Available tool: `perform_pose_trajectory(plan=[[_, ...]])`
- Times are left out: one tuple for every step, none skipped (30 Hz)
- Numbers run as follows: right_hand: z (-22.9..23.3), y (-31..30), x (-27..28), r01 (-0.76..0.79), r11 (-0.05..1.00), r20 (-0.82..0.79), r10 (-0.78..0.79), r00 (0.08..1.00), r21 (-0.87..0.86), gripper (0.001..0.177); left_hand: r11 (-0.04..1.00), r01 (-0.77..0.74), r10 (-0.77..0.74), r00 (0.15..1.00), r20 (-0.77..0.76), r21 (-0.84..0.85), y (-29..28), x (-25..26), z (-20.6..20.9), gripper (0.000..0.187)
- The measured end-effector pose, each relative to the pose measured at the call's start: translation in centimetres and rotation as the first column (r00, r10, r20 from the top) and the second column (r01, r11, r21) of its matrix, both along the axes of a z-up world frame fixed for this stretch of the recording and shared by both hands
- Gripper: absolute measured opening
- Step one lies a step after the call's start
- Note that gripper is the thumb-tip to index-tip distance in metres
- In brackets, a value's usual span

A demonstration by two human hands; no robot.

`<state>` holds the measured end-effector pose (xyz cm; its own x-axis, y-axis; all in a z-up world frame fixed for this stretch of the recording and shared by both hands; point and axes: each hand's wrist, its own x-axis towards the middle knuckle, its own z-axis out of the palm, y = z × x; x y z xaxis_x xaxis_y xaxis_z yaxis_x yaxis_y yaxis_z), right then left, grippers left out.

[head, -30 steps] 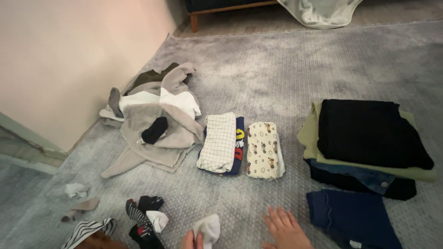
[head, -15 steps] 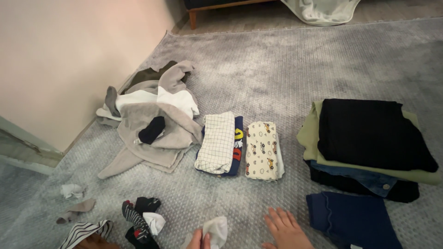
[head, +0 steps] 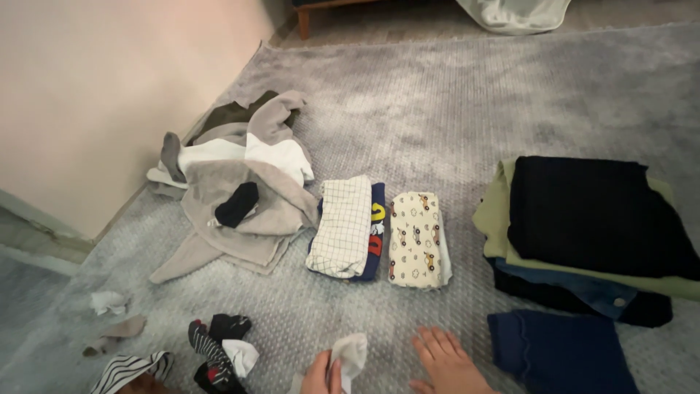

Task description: Fold and pair socks and small clothing items.

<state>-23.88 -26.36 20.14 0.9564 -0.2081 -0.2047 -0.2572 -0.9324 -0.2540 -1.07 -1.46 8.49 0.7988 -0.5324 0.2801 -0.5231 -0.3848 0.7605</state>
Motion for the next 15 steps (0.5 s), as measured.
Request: perform_pose_trajectory(plan=[[1.4,0.4,0.1,0.001,1.000,-0.001,-0.001,1.000,0.002,0.093,1.000,0.001,-0.001,1.000,-0.001,0.002,-0.2,-0.5,0.0,0.025],[2.9,0.5,0.4,0.011,0.997,0.010,-0.012,1.000,0.073,0.096,1.000,0.011,-0.012,1.000,-0.028,-0.009,-0.6,-0.8,0.1,0.026],[4.4,0.8,0.6,0.021,0.989,0.020,-0.024,0.999,0.144,0.100,1.000,0.022,-0.023,0.998,-0.054,-0.020,-1.0,-1.1,0.3,0.028],[5.4,1.0,0.8,0.019,0.990,0.022,-0.023,0.999,0.142,0.100,1.000,0.021,-0.022,0.998,-0.053,-0.021,-1.2,-1.0,-0.3,0.028],[6.4,1.2,1.1,0.038,0.970,0.033,-0.047,0.998,0.241,0.105,0.990,0.140,-0.141,0.990,-0.030,-0.035,-1.4,-1.0,-0.8,0.028],[7.5,1.4,1.3,0.055,0.940,0.041,-0.073,0.997,0.337,0.112,0.965,0.258,-0.258,0.966,-0.006,-0.046,-1.6,-0.9,-1.3,0.029],[7.8,1.5,1.3,0.053,0.941,0.044,-0.072,0.996,0.335,0.112,0.965,0.257,-0.258,0.966,-0.003,-0.047,-1.9,-1.2,-1.1,0.029],[8.2,1.7,1.2,0.009,0.904,0.114,-0.064,0.991,0.428,0.108,0.923,0.382,-0.380,0.924,0.037,-0.045,-2.1,-1.6,-0.8,0.027],[8.5,1.9,1.2,-0.042,0.857,0.184,-0.063,0.981,0.514,0.104,0.865,0.500,-0.496,0.865,0.075,-0.037,-2.4,-2.0,-0.6,0.025],[8.6,2.0,1.3,-0.044,0.858,0.187,-0.061,0.980,0.512,0.104,0.866,0.499,-0.496,0.865,0.078,-0.038,-2.5,-2.6,0.9,0.025],[8.7,2.1,1.4,-0.059,0.816,0.166,-0.046,0.985,0.576,0.082,0.867,0.498,-0.497,0.867,-0.034,0.009,-2.7,-3.3,2.5,0.023],[8.8,2.3,1.5,-0.071,0.768,0.146,-0.029,0.989,0.636,0.061,0.864,0.501,-0.489,0.860,-0.146,0.056,-2.8,-3.9,4.0,0.022],[8.1,2.4,1.5,-0.072,0.769,0.148,-0.029,0.989,0.635,0.061,0.864,0.501,-0.490,0.860,-0.144,0.056,-2.6,-3.7,4.5,0.022],[7.4,2.6,1.5,-0.033,0.731,0.100,-0.048,0.994,0.681,0.044,0.844,0.526,-0.477,0.825,-0.302,0.103,-2.4,-3.5,4.9,0.026],[6.6,2.7,1.4,0.007,0.691,0.052,-0.065,0.997,0.723,0.030,0.819,0.555,-0.444,0.773,-0.453,0.145,-2.3,-3.3,5.4,0.030]])
